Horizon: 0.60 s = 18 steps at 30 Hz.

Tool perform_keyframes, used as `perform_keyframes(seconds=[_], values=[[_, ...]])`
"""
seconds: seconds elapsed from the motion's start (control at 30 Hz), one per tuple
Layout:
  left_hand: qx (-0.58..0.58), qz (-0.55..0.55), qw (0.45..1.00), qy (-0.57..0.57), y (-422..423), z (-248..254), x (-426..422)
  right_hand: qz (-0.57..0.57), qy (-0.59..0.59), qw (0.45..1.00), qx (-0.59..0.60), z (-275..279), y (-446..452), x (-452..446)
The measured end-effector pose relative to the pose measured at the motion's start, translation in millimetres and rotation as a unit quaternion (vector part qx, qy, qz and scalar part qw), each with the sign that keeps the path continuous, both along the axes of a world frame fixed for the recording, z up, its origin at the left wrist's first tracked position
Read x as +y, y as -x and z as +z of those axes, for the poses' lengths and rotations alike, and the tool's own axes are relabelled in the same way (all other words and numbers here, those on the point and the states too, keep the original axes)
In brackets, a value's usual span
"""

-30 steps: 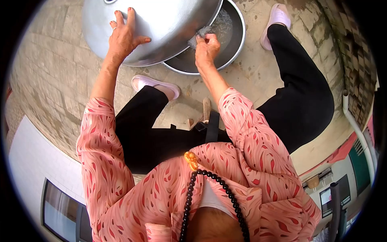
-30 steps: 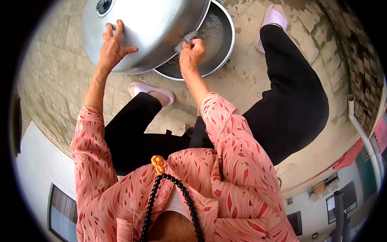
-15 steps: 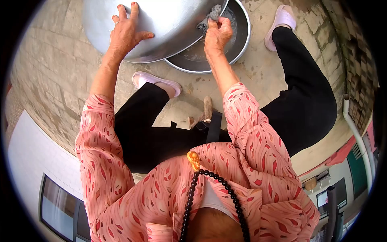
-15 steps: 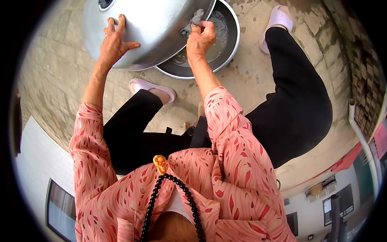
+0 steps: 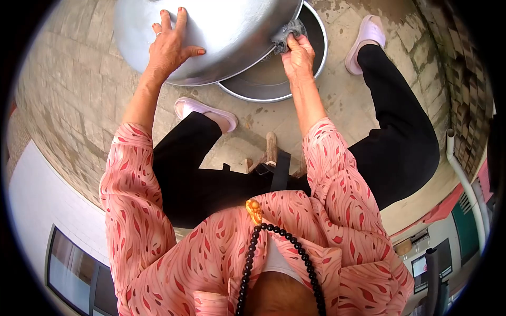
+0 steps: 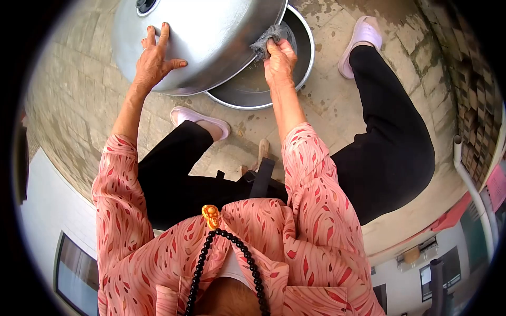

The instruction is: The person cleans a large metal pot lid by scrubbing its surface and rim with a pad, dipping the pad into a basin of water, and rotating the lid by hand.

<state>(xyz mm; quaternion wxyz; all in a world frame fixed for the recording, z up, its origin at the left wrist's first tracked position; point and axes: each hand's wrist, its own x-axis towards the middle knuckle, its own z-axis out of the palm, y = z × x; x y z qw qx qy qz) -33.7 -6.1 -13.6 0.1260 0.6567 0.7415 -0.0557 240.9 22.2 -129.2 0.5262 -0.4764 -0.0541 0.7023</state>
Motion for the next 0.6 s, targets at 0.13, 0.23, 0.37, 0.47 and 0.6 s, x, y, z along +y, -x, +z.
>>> perform_keyframes(seconds=[0.13, 0.23, 0.37, 0.47, 0.6], values=[[0.001, -0.004, 1.000, 0.006, 4.1, -5.4, -3.1, -0.006, -0.020, 1.000, 0.003, 4.5, -6.4, -3.8], [0.000, -0.010, 1.000, -0.002, 8.5, -6.6, -5.1, 0.024, -0.010, 1.000, -0.007, 10.7, -12.3, -3.3], [0.008, -0.001, 1.000, 0.010, 5.2, -4.9, -2.9, 0.066, -0.054, 0.981, -0.173, 10.9, 5.6, 1.3], [-0.008, -0.007, 1.000, -0.007, 9.1, -8.5, -3.4, 0.065, -0.072, 0.957, -0.275, 18.5, 13.1, 5.6], [0.003, -0.008, 1.000, -0.006, 9.6, -13.4, -5.9, 0.103, -0.189, 0.871, -0.442, 46.0, 36.8, -14.2]])
